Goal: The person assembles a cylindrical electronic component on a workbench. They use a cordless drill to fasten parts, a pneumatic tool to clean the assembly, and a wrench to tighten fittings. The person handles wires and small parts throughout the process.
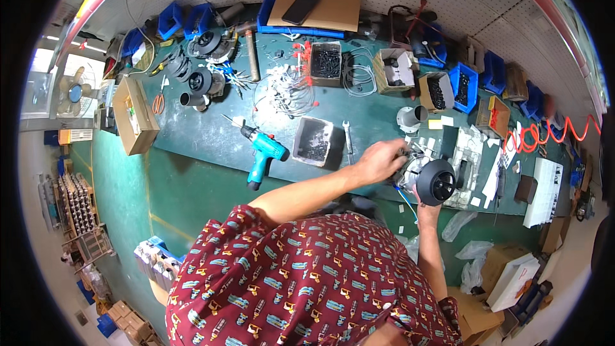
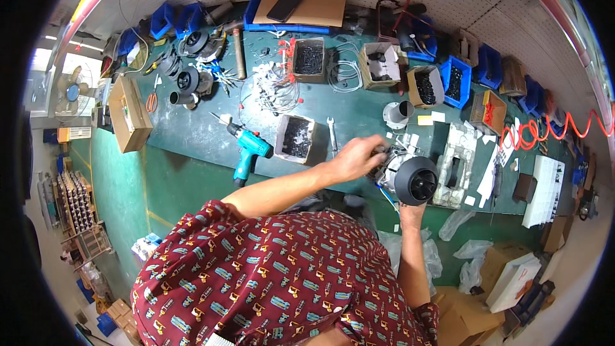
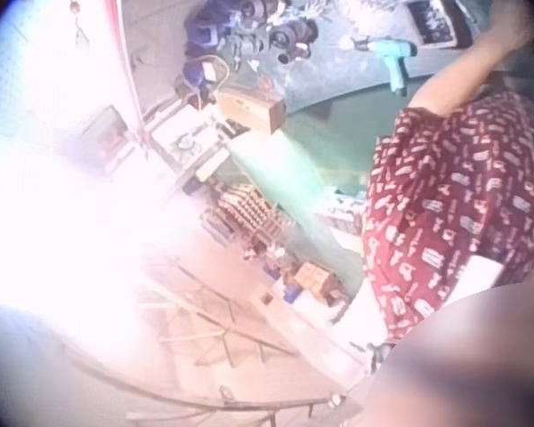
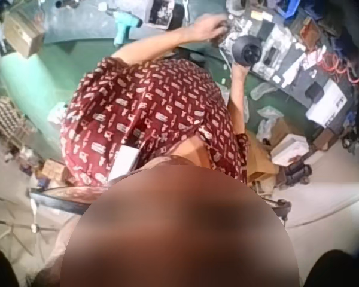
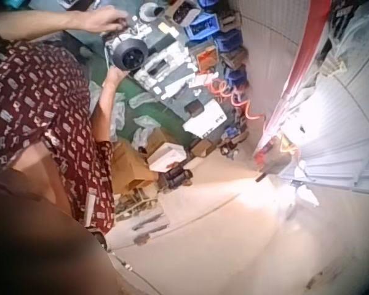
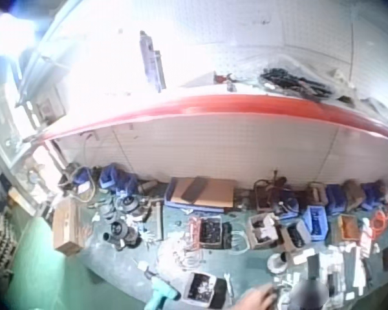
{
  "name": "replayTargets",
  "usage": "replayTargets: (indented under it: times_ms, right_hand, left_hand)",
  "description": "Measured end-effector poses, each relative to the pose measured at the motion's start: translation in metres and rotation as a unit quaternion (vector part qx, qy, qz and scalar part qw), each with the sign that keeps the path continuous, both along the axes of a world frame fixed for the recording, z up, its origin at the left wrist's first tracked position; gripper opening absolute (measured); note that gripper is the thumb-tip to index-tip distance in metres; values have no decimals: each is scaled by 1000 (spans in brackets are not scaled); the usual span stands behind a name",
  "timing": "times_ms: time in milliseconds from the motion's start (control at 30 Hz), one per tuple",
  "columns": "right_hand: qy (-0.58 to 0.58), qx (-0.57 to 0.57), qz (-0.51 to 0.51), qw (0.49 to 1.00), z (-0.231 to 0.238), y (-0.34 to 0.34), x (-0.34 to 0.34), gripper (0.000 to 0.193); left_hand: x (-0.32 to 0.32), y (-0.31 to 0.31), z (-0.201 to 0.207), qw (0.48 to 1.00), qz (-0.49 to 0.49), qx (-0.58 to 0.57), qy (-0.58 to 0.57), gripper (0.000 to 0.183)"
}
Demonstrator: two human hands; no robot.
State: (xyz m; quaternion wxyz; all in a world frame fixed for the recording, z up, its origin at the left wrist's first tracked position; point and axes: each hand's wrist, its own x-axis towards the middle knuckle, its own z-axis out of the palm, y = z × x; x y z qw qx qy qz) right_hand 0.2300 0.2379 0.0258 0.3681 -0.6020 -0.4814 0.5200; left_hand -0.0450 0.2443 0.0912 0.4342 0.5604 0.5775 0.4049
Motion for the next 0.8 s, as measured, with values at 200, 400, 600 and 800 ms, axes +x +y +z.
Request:
replayTargets:
  times_ms: [200,400,600,800]
  right_hand:
    - [-70,-7,17,997,15,2,-8,48]
    - [38,87,134,986,17,21,-27,70]
    - [111,110,113,981,0,6,-19,75]
    - [418,-19,76,905,4,12,-17,79]
  left_hand:
    - [-94,-131,-71,944,220,-168,179,47]
    - [-184,-265,-165,815,402,-153,388,83]
    - [-194,-235,-178,742,444,-290,410,89]
    - [-213,-241,-231,742,451,-318,380,79]
